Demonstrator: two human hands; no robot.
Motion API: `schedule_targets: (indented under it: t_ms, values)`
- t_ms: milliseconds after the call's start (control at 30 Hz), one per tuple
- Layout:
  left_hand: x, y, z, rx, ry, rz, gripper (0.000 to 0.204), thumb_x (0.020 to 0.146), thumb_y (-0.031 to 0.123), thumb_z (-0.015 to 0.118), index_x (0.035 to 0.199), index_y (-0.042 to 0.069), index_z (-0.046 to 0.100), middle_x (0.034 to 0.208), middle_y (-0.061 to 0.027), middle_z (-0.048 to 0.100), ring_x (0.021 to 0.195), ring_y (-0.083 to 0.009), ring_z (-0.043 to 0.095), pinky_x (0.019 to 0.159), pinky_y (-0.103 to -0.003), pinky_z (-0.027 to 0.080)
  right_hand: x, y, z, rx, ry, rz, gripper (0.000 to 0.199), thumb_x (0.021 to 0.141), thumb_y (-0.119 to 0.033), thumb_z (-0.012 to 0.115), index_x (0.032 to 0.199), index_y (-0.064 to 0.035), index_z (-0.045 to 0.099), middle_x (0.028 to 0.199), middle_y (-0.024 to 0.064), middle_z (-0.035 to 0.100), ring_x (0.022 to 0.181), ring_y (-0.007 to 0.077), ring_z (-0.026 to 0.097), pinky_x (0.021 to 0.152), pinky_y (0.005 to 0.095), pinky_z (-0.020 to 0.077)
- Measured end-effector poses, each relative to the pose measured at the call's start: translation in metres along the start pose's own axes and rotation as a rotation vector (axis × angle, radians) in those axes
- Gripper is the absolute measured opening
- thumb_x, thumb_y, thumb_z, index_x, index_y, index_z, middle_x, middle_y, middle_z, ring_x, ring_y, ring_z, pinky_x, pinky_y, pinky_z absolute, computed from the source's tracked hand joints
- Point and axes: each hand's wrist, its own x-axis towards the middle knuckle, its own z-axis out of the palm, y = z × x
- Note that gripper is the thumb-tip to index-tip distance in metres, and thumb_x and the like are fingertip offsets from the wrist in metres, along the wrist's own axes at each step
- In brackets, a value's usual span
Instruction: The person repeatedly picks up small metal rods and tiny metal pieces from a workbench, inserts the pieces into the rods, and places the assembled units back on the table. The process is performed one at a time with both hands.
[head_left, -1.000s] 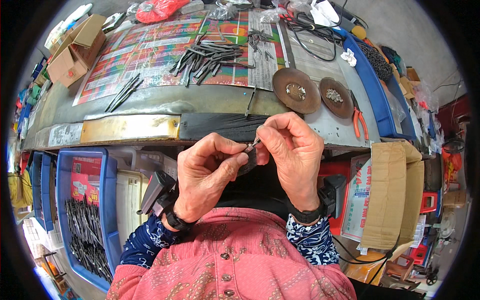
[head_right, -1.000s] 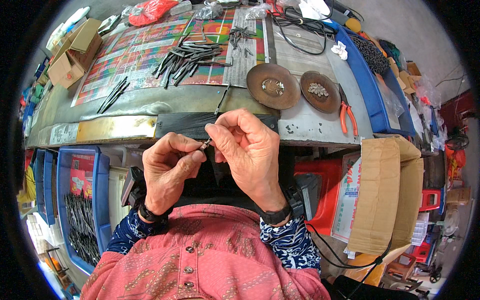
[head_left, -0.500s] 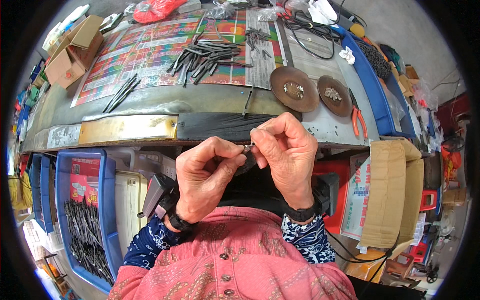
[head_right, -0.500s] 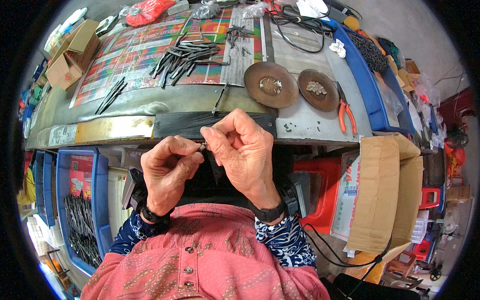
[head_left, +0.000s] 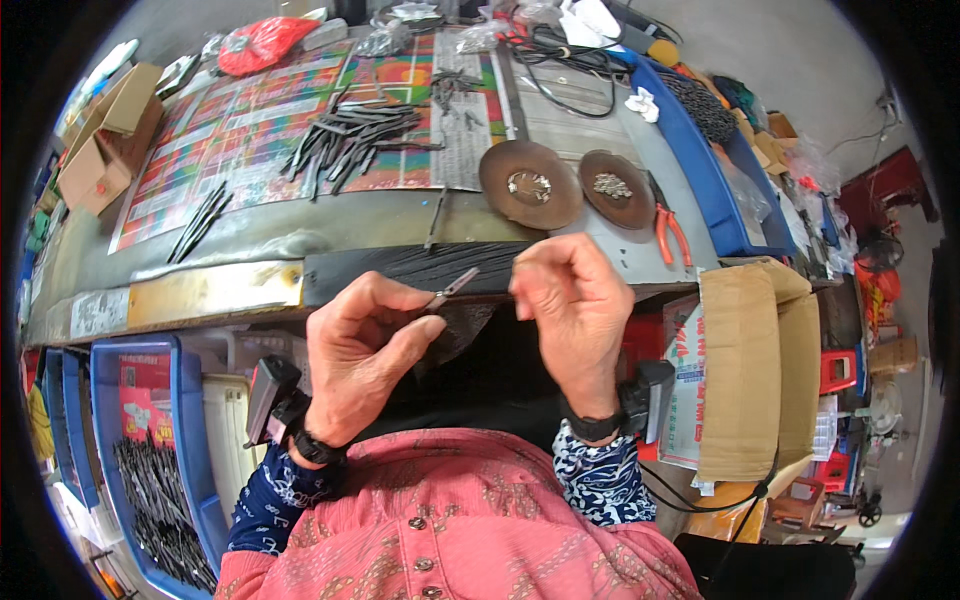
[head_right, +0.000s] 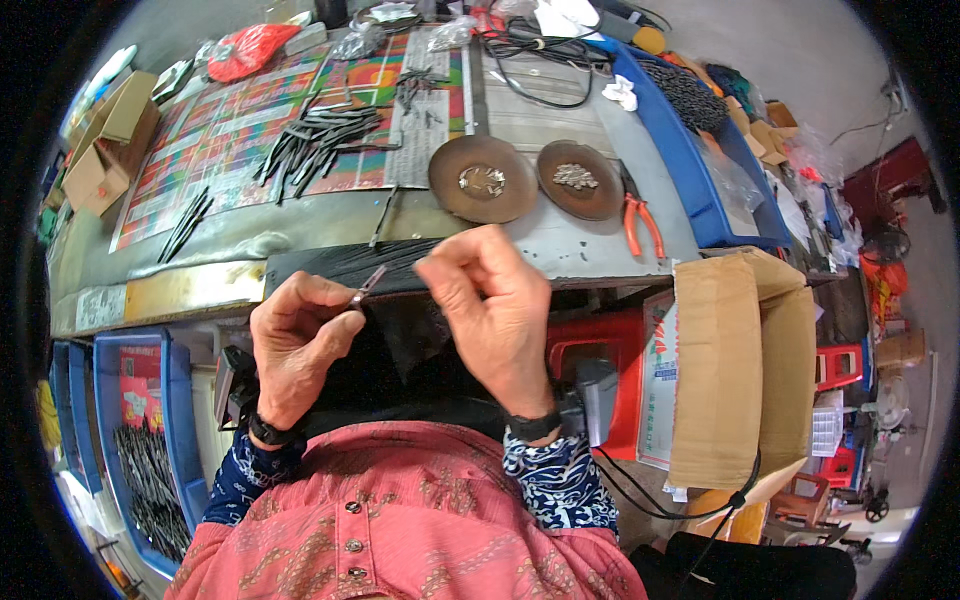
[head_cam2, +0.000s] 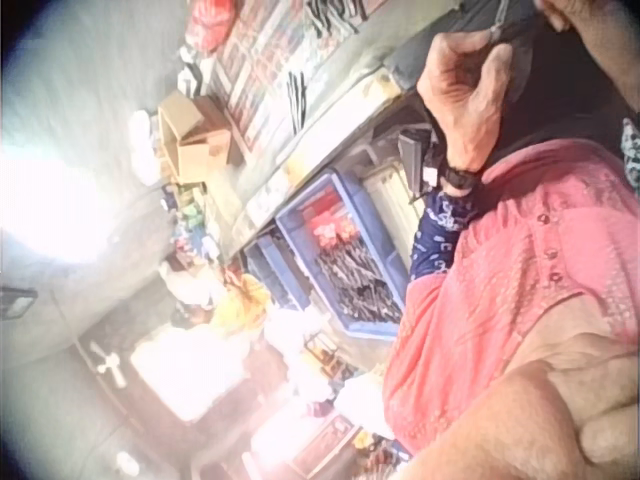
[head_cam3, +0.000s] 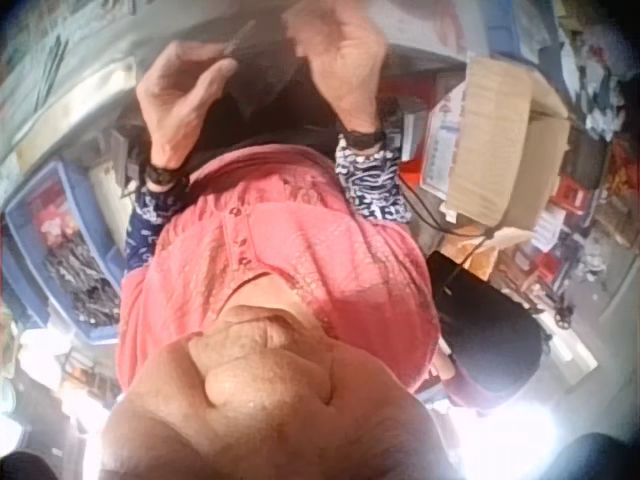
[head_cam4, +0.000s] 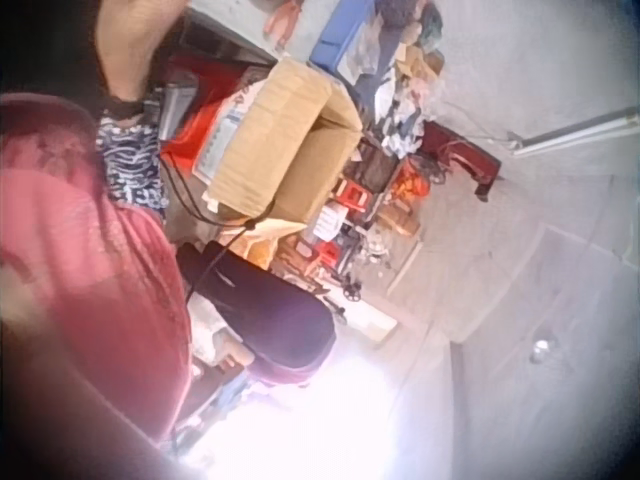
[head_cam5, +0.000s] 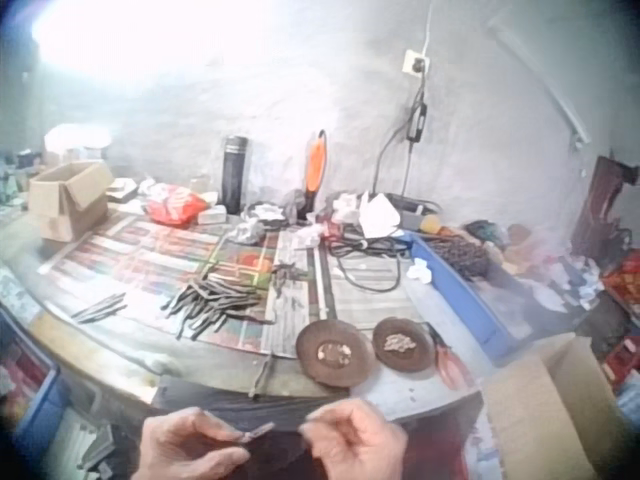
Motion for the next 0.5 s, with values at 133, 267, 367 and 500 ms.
schedule_targets:
  t_ms: [133, 267, 367, 500]
  values:
    - [0.003, -0.001, -0.006, 0.032, 0.019, -0.039, 0.009, 0.086, -0.004, 0.065, 0.094, -0.001, 0.061, 0.076, -0.0009, 0.061, 0.058, -0.0036, 0.05, 0.051, -0.018, 0.038, 0.015, 0.011, -0.054, -0.434, 0.243, -0.038, 0.011, 0.089, -0.009, 0.066, 0.089, 0.0004, 0.061, 0.076, -0.0002, 0.06, 0.067, 0.0055, 0.052, 0.059, 0.0225, 0.0433]
    - [0.007, -0.003, -0.009, 0.054, 0.042, -0.029, 0.01, 0.088, -0.004, 0.064, 0.097, -0.002, 0.062, 0.079, -0.0023, 0.064, 0.063, -0.0043, 0.056, 0.055, -0.017, 0.044, 0.031, 0.025, -0.111, -0.966, 0.375, -0.146, 0.015, 0.087, -0.014, 0.063, 0.092, 0.0003, 0.064, 0.085, 0.0155, 0.064, 0.078, 0.0321, 0.059, 0.071, 0.0394, 0.0456]
    - [0.01, -0.004, -0.009, 0.043, 0.051, -0.035, 0.01, 0.09, -0.002, 0.061, 0.1, -0.004, 0.061, 0.083, -0.005, 0.065, 0.069, -0.0074, 0.061, 0.061, -0.019, 0.049, 0.038, 0.037, -0.141, -1.33, 0.387, -0.154, 0.02, 0.084, -0.014, 0.066, 0.1, -0.0012, 0.064, 0.098, 0.0151, 0.063, 0.094, 0.0334, 0.056, 0.08, 0.0432, 0.0447]
    - [0.016, -0.006, -0.007, 0.008, 0.024, -0.006, 0.011, 0.092, -0.002, 0.057, 0.103, -0.005, 0.059, 0.087, -0.0082, 0.066, 0.076, -0.0112, 0.063, 0.07, -0.023, 0.052, 0.049, 0.053, -0.163, -1.505, 0.319, -0.053, 0.034, 0.084, -0.017, 0.068, 0.112, -0.0005, 0.059, 0.107, 0.02, 0.06, 0.104, 0.0374, 0.053, 0.088, 0.0454, 0.0433]
